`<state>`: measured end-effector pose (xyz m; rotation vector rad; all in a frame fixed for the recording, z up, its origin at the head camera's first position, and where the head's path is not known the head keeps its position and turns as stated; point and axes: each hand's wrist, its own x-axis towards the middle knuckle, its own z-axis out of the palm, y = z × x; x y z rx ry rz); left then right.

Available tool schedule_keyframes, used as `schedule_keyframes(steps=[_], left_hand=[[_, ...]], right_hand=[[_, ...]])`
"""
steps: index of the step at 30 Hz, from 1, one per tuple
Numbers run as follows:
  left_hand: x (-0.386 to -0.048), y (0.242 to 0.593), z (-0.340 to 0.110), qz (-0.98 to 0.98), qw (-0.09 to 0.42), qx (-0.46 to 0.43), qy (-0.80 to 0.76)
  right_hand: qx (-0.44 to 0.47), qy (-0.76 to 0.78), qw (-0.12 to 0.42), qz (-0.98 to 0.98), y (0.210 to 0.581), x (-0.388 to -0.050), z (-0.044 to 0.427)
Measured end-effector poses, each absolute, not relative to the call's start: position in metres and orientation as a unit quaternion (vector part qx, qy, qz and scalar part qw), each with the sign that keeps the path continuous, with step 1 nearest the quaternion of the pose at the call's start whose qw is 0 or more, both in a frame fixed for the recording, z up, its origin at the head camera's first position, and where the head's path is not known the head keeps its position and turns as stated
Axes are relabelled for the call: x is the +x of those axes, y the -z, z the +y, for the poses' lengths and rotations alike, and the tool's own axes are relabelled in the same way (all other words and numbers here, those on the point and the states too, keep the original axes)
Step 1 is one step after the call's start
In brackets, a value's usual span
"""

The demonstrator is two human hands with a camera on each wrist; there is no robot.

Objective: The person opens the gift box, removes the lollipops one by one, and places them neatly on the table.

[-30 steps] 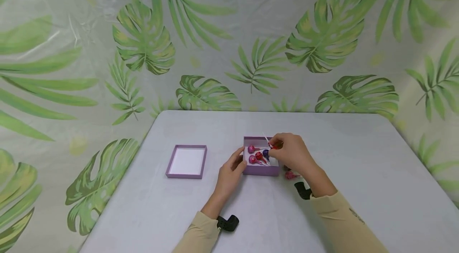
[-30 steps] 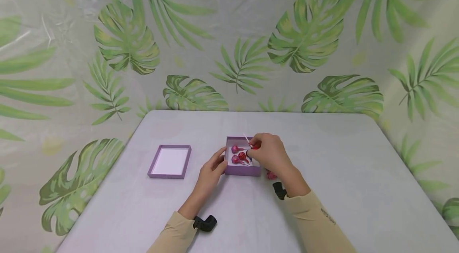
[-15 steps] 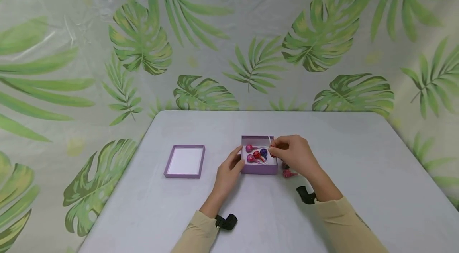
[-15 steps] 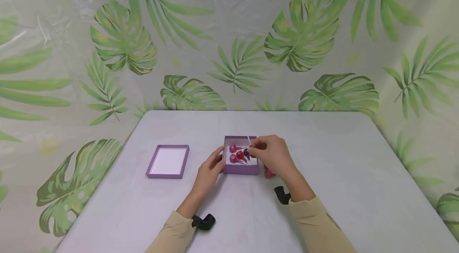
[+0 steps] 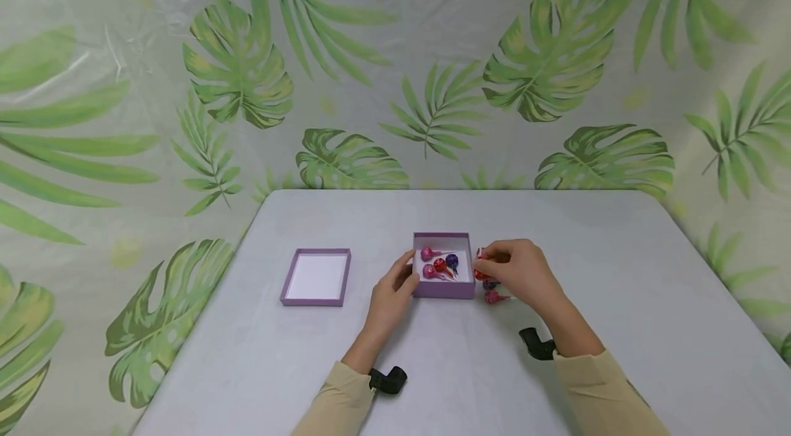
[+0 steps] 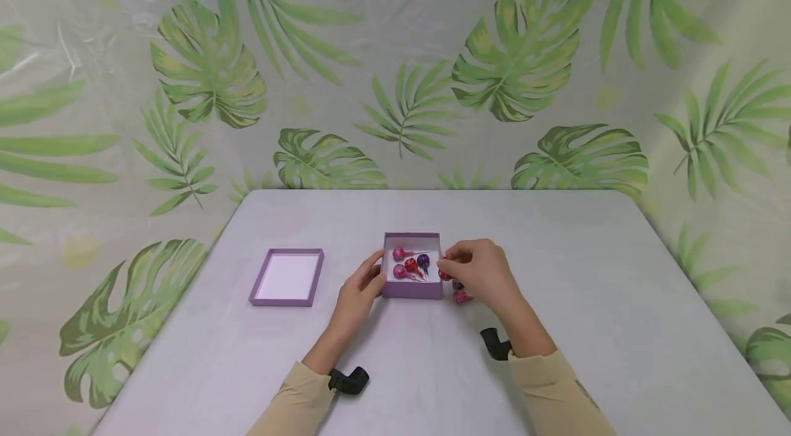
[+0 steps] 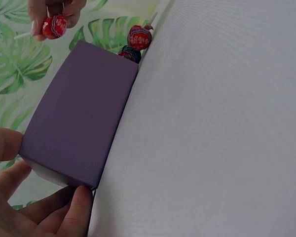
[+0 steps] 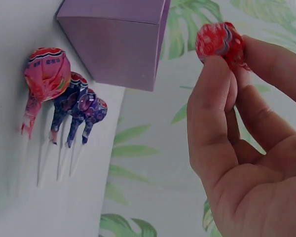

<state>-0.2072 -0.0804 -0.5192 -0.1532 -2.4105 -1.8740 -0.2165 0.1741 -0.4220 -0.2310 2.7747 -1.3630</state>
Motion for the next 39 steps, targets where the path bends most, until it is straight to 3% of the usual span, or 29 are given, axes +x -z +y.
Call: schedule_keyframes(steps=[39], left_hand=[[-0.209,0.522,-0.082,-0.79,0.047,-0.058,0.609]], right_hand=[[-0.015,0.425,0.074,0.902,0.462,-0.19,0.206]])
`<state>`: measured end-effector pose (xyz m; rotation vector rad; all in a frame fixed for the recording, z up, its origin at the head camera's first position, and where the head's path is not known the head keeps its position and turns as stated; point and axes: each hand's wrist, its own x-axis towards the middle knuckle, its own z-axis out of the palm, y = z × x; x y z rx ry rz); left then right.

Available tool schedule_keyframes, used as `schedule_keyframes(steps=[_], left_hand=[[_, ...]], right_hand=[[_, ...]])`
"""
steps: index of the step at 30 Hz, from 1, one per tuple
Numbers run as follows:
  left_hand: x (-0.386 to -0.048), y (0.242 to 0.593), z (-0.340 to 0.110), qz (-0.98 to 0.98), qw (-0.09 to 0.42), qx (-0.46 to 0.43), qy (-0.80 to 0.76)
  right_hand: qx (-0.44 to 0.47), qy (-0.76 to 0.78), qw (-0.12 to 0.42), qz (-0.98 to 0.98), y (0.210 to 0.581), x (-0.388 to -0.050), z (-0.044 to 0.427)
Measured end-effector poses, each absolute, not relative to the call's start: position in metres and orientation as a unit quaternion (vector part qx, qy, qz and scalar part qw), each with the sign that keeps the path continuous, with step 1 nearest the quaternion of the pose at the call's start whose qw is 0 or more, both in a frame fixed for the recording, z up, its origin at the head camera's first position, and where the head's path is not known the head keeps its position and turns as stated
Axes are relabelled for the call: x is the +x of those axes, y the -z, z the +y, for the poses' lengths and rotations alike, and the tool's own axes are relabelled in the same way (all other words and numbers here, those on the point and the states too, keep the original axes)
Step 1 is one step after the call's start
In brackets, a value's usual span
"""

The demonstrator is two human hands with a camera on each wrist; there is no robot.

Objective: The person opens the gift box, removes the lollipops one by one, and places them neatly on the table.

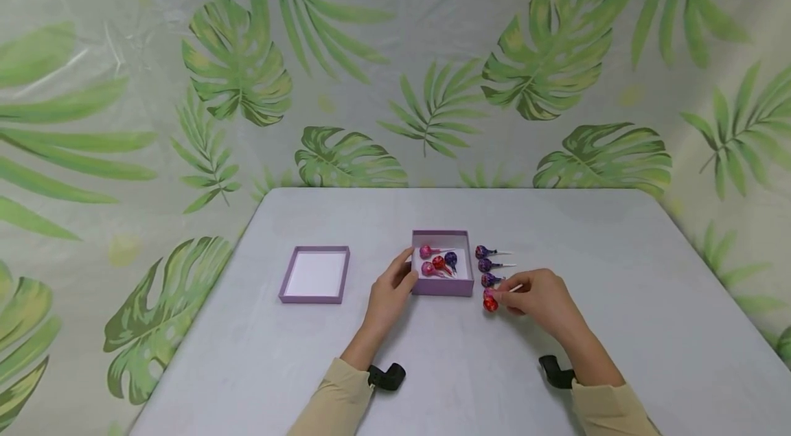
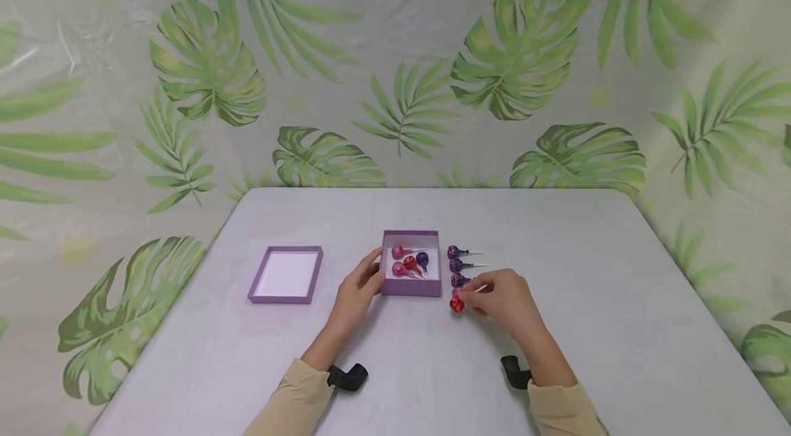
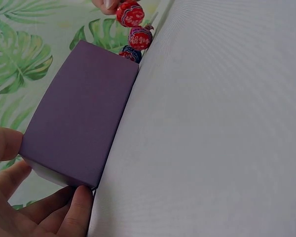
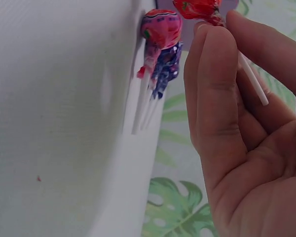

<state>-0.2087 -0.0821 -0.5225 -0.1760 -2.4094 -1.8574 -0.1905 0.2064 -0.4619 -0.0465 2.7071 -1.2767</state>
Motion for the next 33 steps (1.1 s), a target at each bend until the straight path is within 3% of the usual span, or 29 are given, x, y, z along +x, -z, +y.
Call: schedule_keyframes(steps=[20,33], left_hand=[[-0.21,0.523,-0.082,-0.788,0.04,-0.05,0.612],[-0.208,0.521,-0.082,-0.789,0.047,-0.056,0.61]], right_hand=[[-0.014,0.389,0.107,0.915,0.483,-0.198,0.216],[-0.044,0.365,0.097,0.925,0.488,-0.195,0.225]])
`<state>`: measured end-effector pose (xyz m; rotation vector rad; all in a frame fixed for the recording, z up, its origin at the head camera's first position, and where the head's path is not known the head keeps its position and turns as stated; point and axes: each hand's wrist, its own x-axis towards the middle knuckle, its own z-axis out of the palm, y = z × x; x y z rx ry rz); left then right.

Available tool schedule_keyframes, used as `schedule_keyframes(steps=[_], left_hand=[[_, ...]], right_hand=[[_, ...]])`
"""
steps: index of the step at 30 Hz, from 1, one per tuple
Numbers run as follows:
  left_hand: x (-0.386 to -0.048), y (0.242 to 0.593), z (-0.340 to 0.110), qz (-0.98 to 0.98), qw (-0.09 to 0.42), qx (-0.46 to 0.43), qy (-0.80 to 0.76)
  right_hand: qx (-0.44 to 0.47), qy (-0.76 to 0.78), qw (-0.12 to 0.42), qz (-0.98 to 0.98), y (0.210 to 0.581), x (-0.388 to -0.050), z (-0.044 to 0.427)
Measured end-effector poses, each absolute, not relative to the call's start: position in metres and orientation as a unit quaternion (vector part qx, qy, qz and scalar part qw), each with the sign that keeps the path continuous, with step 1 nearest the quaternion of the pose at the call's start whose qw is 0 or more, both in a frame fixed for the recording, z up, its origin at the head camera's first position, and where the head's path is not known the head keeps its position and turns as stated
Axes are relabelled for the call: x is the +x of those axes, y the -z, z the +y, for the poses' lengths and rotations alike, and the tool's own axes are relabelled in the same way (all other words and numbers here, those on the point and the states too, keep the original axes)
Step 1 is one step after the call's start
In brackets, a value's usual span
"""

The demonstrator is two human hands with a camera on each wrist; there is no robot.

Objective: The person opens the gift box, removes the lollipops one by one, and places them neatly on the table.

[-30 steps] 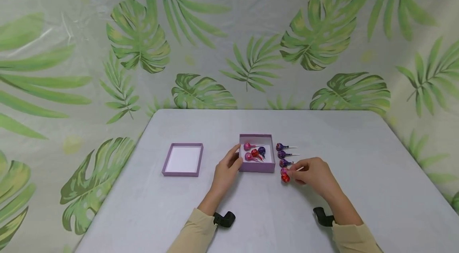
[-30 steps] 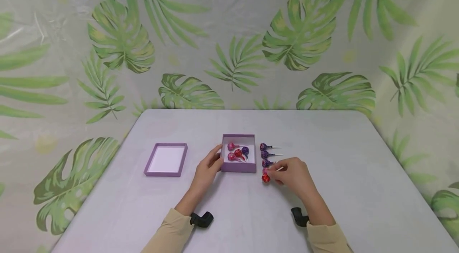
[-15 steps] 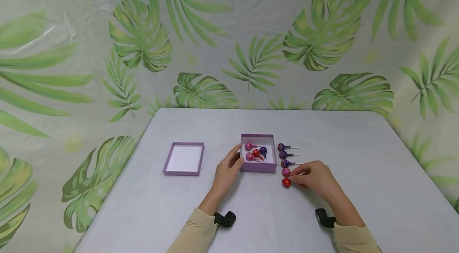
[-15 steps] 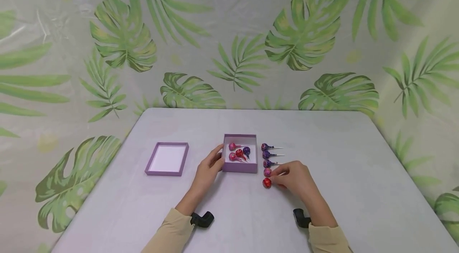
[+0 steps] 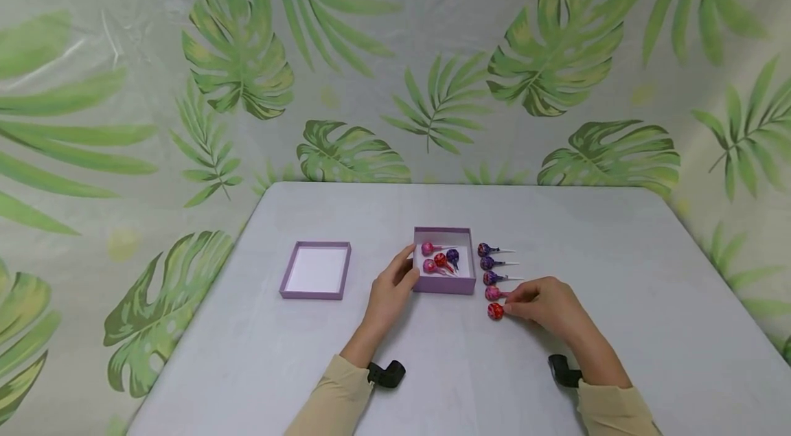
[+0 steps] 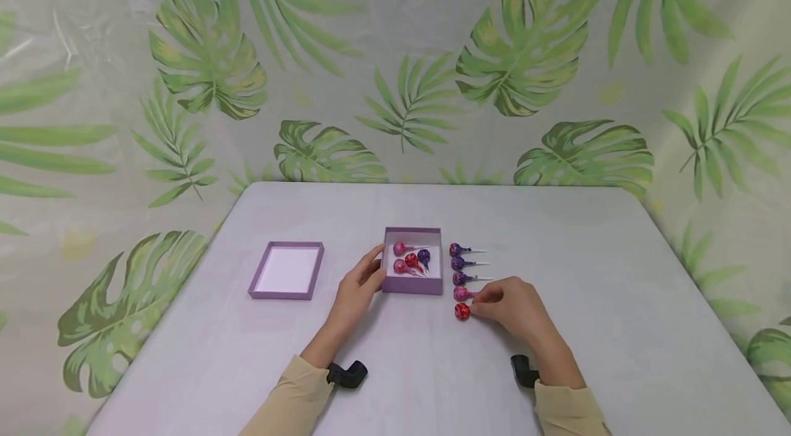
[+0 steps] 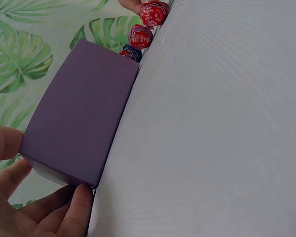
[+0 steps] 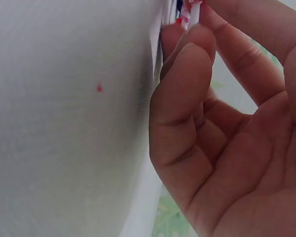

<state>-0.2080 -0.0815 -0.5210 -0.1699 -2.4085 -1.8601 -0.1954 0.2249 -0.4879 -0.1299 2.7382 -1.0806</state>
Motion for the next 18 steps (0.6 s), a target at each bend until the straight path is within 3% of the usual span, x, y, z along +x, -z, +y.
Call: schedule_keyframes(steps=[6,18], left_hand=[[-0.209,0.522,-0.081,-0.791,0.043,-0.054,0.608],[-0.209,0.522,-0.082,-0.782,0.046,-0.062,0.619]], right_hand=[[-0.056,0.341,0.088,0.934,0.489,-0.196,0.226],[-0.058,0.334,0.12,0.933,0.485,-0.196,0.244]])
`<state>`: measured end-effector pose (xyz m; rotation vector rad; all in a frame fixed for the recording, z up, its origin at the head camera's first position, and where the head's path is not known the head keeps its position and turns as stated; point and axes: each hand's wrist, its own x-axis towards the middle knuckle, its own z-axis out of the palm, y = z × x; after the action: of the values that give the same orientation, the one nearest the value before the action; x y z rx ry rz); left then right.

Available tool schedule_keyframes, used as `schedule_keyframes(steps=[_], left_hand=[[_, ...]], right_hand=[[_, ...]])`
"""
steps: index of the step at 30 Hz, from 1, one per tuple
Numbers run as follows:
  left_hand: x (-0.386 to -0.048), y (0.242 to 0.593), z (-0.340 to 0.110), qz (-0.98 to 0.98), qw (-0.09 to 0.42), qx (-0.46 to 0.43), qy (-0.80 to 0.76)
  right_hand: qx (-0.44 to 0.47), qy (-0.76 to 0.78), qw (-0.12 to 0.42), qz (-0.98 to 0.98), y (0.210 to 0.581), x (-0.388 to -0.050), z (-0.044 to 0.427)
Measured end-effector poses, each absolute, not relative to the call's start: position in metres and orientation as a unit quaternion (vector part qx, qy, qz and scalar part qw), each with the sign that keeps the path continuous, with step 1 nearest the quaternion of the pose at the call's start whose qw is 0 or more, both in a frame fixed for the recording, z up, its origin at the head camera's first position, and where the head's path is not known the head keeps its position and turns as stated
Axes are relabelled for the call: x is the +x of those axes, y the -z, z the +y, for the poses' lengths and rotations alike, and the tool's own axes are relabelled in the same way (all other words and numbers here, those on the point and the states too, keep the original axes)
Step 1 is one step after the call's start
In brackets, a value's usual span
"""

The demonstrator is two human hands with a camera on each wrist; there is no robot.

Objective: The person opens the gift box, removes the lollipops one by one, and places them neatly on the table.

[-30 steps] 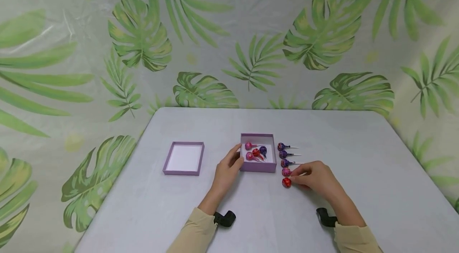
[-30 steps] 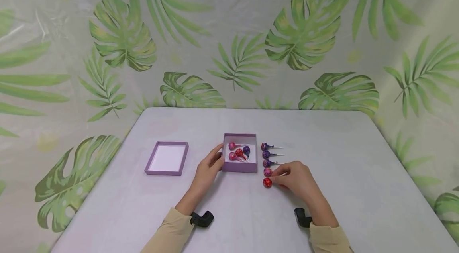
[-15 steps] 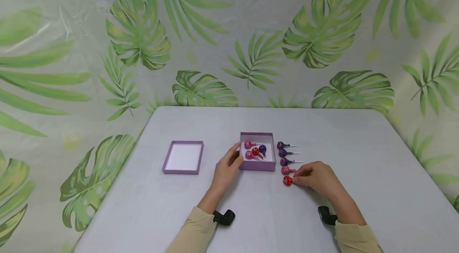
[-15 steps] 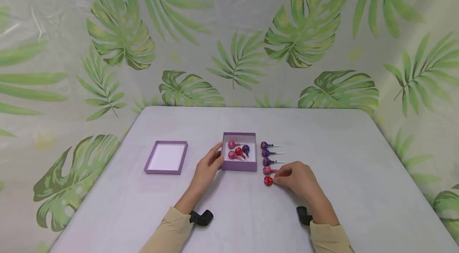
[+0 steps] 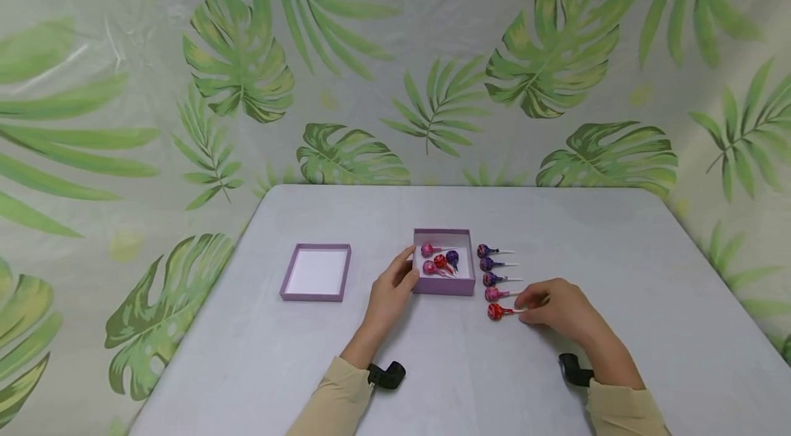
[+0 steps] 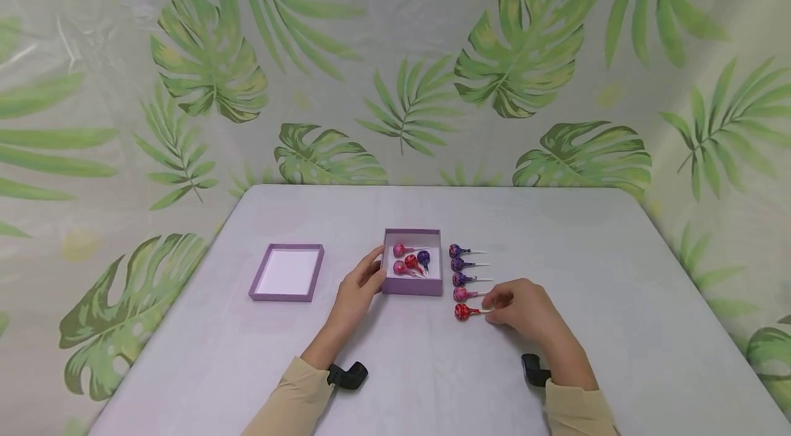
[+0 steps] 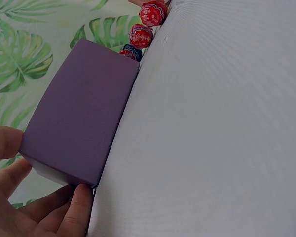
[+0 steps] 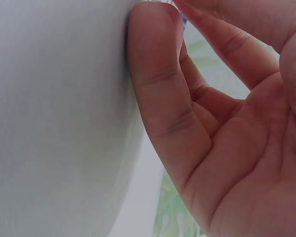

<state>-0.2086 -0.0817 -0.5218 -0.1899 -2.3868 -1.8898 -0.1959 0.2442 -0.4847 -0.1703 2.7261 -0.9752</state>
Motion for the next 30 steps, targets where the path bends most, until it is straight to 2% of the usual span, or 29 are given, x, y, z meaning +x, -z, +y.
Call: schedule_keyframes(steps=[12,30], left_hand=[[-0.188,0.484,-0.079,-0.782,0.041,-0.067,0.619],[-0.186,0.483,-0.079,-0.78,0.039,-0.066,0.622]], right_hand=[[-0.056,0.343,0.111,0.931,0.488,-0.195,0.251],[-0.053,0.339,0.113,0.932,0.483,-0.195,0.257]])
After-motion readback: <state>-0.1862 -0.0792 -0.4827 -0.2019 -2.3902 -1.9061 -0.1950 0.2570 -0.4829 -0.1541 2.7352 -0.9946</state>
